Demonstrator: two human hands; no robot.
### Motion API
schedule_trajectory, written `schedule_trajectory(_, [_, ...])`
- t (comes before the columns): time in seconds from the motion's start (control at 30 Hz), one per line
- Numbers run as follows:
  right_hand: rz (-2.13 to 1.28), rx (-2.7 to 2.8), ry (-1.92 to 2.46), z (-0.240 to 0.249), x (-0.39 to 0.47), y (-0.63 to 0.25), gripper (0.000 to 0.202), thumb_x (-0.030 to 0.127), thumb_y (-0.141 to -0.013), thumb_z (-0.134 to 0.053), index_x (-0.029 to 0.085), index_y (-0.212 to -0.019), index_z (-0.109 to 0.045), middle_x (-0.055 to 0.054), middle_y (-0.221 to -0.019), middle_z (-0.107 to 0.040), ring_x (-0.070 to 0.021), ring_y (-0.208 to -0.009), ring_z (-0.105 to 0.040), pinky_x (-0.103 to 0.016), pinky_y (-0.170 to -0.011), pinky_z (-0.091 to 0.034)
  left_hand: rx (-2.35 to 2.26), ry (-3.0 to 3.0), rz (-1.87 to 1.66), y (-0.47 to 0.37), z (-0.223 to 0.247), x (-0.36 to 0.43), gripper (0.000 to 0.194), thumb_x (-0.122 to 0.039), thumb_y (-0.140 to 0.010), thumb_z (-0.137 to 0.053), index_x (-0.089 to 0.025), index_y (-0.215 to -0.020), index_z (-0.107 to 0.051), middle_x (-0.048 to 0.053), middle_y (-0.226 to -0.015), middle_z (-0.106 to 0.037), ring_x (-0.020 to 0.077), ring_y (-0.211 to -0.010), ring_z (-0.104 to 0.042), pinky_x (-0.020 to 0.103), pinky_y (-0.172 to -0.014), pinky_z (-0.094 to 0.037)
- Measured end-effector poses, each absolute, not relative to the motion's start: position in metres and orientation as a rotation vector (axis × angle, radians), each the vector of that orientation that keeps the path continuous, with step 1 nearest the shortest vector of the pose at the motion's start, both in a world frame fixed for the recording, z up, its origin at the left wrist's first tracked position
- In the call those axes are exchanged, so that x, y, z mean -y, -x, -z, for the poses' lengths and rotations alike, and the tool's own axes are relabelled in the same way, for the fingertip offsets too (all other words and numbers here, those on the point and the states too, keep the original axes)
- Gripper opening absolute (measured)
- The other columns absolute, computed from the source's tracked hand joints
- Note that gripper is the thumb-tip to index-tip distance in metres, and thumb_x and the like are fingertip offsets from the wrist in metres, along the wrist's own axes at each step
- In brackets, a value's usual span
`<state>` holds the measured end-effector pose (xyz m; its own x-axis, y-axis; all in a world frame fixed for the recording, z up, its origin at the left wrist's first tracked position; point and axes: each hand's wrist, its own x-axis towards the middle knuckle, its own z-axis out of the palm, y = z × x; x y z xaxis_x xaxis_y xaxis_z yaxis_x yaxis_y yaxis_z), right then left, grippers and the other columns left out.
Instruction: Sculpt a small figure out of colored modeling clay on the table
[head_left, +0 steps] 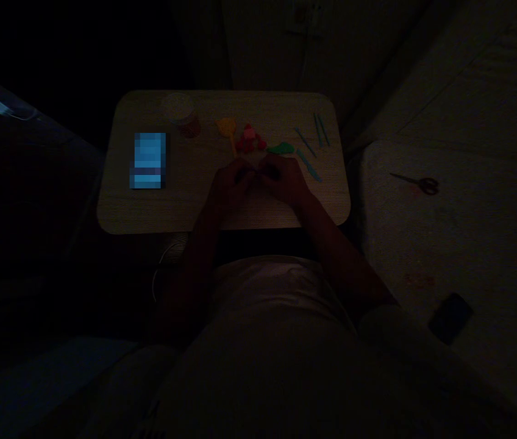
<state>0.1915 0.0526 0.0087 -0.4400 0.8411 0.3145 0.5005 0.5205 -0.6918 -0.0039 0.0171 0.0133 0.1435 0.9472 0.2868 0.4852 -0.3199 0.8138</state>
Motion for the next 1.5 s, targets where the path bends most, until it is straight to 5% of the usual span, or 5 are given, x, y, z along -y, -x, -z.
schedule_trajectory(0.47, [-0.666,2.145,1.174,-0.0121,-0.0517,-0.1901,0.016,0.036,-0.09,-0.067,0.021,-0.097,-0.068,-0.006,-0.088,-0.071,-0.0225,-0.082,-0.064,-0.038,-0.082,-0.051,-1.359,-1.887,-1.101,0.0037,-0.0133,-0.0161,0.016,-0.037,-0.097,-0.062,-0.022,-0.096,-0.069,0.003,-0.09,-0.072,0.0219,-0.094,-0.068,0.034,-0.086,-0.056])
schedule_trajectory(1.5, [-0.709,2.122,1.11,-0.0085,-0.0529,-0.1911,0.026,0.047,-0.093,-0.064,0.025,-0.105,-0.069,-0.007,-0.089,-0.072,-0.0271,-0.092,-0.067,-0.042,-0.085,-0.053,-1.37,-1.861,-1.089,0.0035,-0.016,-0.0147,0.016,-0.037,-0.097,-0.061,-0.024,-0.096,-0.069,0.003,-0.091,-0.072,0.0224,-0.093,-0.068,0.036,-0.086,-0.055])
